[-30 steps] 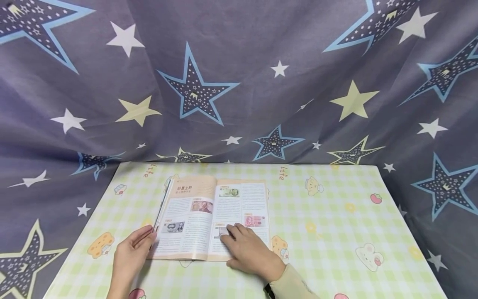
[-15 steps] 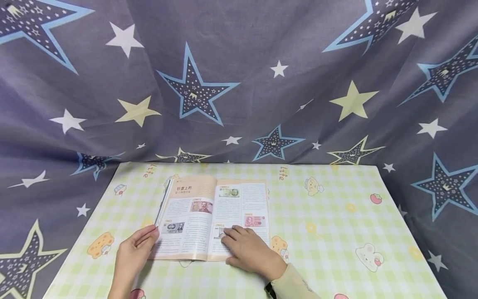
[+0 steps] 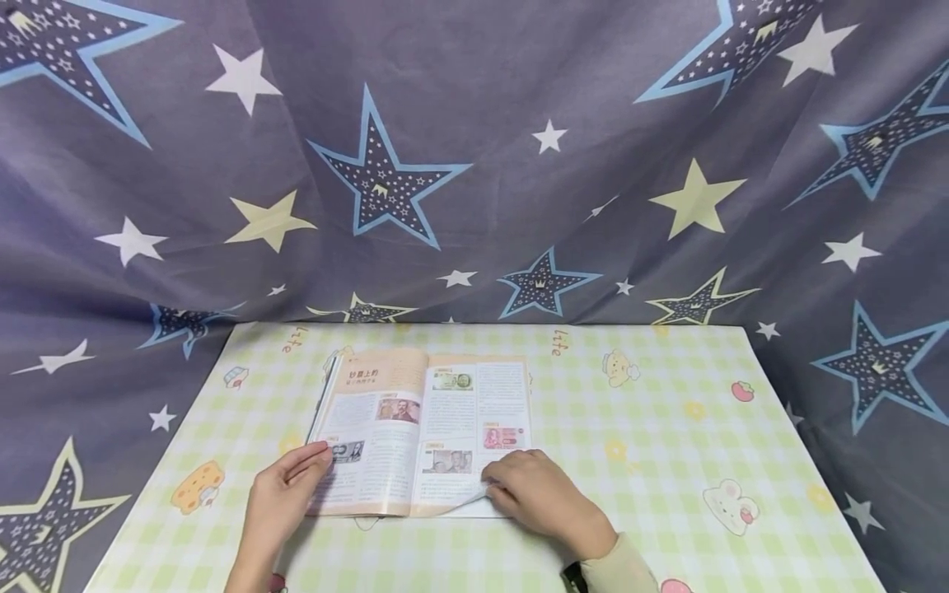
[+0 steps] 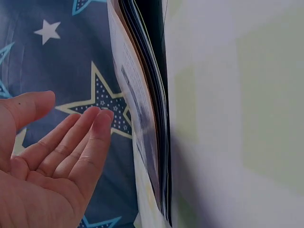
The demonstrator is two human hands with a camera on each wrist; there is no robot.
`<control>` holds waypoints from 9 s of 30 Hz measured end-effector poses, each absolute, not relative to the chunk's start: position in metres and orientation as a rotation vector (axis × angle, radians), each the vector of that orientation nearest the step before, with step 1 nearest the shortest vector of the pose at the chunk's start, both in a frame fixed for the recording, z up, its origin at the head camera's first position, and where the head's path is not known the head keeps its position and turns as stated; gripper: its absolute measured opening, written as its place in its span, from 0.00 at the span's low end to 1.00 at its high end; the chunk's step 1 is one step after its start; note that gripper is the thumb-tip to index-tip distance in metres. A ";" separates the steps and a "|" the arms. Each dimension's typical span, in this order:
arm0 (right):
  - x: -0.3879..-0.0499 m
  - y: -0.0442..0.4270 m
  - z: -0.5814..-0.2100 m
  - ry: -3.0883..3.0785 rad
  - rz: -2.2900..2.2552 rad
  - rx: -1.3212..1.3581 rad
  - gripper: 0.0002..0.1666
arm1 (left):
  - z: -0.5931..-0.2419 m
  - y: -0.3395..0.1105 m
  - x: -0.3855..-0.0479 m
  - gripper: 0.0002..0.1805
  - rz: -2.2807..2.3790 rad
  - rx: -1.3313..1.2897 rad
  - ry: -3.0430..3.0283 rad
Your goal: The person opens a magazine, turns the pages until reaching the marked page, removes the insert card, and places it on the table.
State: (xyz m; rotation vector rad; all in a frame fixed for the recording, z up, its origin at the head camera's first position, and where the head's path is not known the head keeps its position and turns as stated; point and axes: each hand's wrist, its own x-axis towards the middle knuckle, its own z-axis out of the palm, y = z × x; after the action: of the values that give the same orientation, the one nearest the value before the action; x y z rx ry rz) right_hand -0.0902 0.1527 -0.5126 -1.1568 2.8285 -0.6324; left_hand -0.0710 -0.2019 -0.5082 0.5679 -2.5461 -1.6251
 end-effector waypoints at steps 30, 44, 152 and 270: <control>-0.087 0.129 -0.519 2.850 -1.061 -1.112 0.36 | -0.515 -0.102 -0.086 0.24 -1.931 -0.248 -2.638; -0.084 0.124 -0.526 2.767 -0.633 -1.243 0.37 | -0.514 -0.173 -0.071 0.16 -1.748 0.342 -2.547; -0.092 0.101 -0.509 2.914 -1.059 -1.205 0.09 | -0.505 -0.117 -0.087 0.20 -2.017 -0.073 -2.517; -0.090 0.106 -0.521 2.872 -0.562 -1.194 0.37 | -0.511 -0.196 -0.064 0.20 -1.758 0.489 -2.497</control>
State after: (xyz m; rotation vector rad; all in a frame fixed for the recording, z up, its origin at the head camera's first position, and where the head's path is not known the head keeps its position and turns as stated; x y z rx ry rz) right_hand -0.0896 0.1059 -0.5213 -1.1937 2.8725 -0.5619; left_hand -0.0639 -0.1962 -0.5107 0.4885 -2.4973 -1.7581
